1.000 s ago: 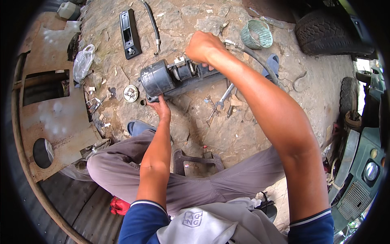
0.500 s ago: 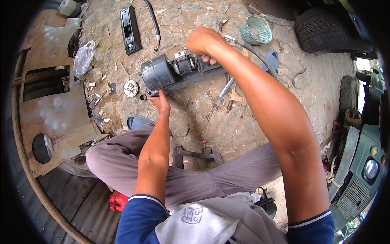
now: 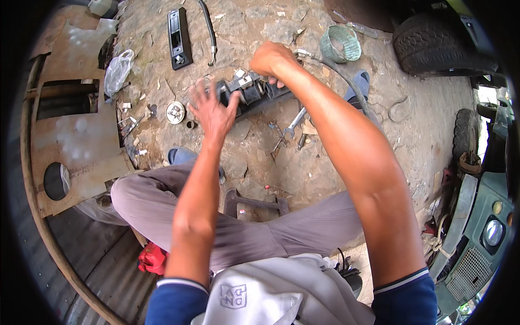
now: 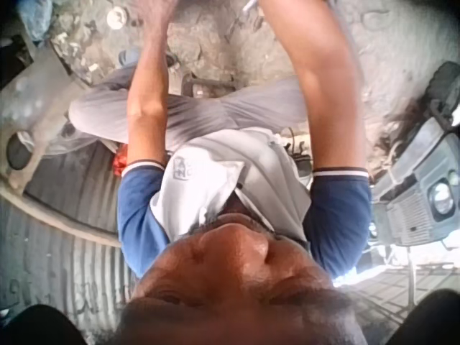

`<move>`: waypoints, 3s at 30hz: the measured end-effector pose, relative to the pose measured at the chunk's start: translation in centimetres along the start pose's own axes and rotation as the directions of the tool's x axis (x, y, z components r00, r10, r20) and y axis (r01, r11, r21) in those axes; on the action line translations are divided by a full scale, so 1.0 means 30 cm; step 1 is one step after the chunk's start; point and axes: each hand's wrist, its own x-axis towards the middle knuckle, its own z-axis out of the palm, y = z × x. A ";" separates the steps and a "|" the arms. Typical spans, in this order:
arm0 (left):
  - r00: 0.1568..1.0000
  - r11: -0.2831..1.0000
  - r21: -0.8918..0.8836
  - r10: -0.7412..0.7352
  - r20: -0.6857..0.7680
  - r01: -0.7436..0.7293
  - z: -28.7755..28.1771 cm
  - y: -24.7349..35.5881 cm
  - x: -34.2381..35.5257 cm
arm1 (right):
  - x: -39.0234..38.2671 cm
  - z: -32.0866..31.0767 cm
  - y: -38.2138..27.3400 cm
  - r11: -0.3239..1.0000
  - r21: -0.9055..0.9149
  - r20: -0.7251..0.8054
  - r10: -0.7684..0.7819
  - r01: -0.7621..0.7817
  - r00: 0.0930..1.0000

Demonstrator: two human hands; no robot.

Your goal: The person disassembles and inspects an automotive blower motor housing and heater core assembly by hand, removing the motor and internal components while using a screwdriver to pry and loosen parts.

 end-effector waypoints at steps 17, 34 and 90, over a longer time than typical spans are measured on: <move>0.913 0.970 0.115 0.157 0.376 -0.214 0.031 -0.113 0.228 | -0.117 0.087 0.020 0.983 -0.120 -0.141 -0.156 0.140 0.978; 0.917 0.966 0.124 0.170 0.361 -0.228 0.053 -0.136 0.229 | -0.071 0.149 0.085 0.948 -0.236 -0.290 -0.279 0.215 0.915; 0.916 0.964 0.153 0.147 0.373 -0.217 0.080 -0.150 0.252 | -0.060 0.150 0.086 0.793 -0.447 -0.170 -0.529 0.414 0.831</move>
